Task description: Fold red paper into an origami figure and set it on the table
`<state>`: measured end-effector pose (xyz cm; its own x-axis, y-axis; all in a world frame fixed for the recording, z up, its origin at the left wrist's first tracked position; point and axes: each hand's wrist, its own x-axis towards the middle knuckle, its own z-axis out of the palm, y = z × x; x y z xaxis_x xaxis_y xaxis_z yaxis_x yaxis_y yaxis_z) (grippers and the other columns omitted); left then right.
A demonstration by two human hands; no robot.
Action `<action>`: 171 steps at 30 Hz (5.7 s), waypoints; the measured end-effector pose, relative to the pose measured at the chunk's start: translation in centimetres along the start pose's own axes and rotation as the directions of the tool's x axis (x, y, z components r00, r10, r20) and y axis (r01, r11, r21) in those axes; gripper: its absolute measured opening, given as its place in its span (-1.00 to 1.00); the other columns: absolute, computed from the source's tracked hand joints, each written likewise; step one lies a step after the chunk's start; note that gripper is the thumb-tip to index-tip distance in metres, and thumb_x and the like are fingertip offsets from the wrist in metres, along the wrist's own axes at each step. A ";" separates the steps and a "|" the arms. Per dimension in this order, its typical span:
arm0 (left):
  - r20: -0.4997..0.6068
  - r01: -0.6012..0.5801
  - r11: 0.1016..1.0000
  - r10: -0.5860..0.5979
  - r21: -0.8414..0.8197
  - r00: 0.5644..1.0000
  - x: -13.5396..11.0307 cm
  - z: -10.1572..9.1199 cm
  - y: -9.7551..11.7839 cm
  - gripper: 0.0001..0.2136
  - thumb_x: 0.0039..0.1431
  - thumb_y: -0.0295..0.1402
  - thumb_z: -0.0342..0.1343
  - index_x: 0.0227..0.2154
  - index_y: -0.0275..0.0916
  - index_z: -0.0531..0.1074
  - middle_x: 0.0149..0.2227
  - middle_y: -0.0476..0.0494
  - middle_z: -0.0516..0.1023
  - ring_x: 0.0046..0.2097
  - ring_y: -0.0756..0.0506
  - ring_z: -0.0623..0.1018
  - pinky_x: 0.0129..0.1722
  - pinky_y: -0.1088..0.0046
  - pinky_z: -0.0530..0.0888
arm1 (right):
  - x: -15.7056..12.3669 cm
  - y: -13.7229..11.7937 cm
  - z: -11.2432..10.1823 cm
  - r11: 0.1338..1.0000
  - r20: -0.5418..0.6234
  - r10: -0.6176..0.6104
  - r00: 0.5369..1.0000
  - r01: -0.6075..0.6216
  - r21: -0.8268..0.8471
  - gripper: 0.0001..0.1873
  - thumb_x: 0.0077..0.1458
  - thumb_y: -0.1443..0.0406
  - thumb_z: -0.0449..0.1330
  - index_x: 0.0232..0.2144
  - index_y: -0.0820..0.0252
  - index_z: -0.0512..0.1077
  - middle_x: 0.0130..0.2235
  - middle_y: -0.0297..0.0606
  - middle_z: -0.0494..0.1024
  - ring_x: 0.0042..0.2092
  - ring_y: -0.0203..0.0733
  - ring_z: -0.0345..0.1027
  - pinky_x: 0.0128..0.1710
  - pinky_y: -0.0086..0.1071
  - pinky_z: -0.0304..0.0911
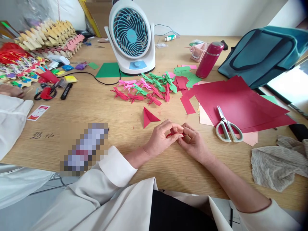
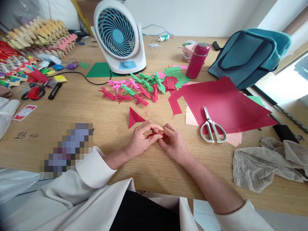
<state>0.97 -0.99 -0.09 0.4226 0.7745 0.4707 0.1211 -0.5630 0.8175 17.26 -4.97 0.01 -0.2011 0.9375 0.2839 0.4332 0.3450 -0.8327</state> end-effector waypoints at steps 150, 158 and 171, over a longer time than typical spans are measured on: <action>0.053 0.408 0.883 -0.408 -0.232 0.912 1.6 -1.8 -3.5 -0.77 -0.03 -0.20 0.32 -0.50 -0.30 0.53 -0.48 -0.09 0.59 -0.44 0.01 0.47 -0.41 0.52 0.38 | 1.0 1.7 1.4 0.951 -0.351 0.180 0.919 -0.071 0.302 -0.80 0.11 0.23 0.30 -0.30 0.07 0.32 -0.30 -0.35 0.40 -0.27 -0.24 0.30 -0.16 -0.28 0.24; -0.081 0.341 0.905 -0.372 -0.254 0.925 2.1 -2.8 -4.2 -0.64 0.01 -0.25 0.31 -0.10 -0.22 0.56 -0.22 -0.11 0.62 -0.38 0.04 0.48 -0.35 0.54 0.43 | 2.7 2.4 1.1 0.908 -0.359 0.302 0.883 -0.151 0.391 -0.65 -0.04 0.12 0.37 -0.33 0.09 0.30 -0.34 -0.35 0.46 -0.32 -0.24 0.39 -0.26 -0.30 0.33; -0.295 0.268 0.943 -0.318 -0.198 0.901 2.3 -3.4 -4.7 -0.87 0.17 -0.34 0.11 -0.29 -0.24 0.53 -0.30 -0.08 0.59 -0.32 -0.01 0.51 -0.32 0.53 0.42 | 9.2 4.9 1.0 0.893 -0.344 0.443 0.828 -0.375 0.247 -0.62 -0.19 0.09 0.36 -0.40 0.09 0.29 -0.44 -0.31 0.58 -0.40 -0.15 0.48 -0.40 -0.34 0.28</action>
<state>-1.71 4.45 -1.75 0.0777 0.9619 0.2622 0.0493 -0.2664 0.9626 16.65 5.34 -1.90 0.3274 0.9444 0.0295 0.2452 -0.0547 -0.9679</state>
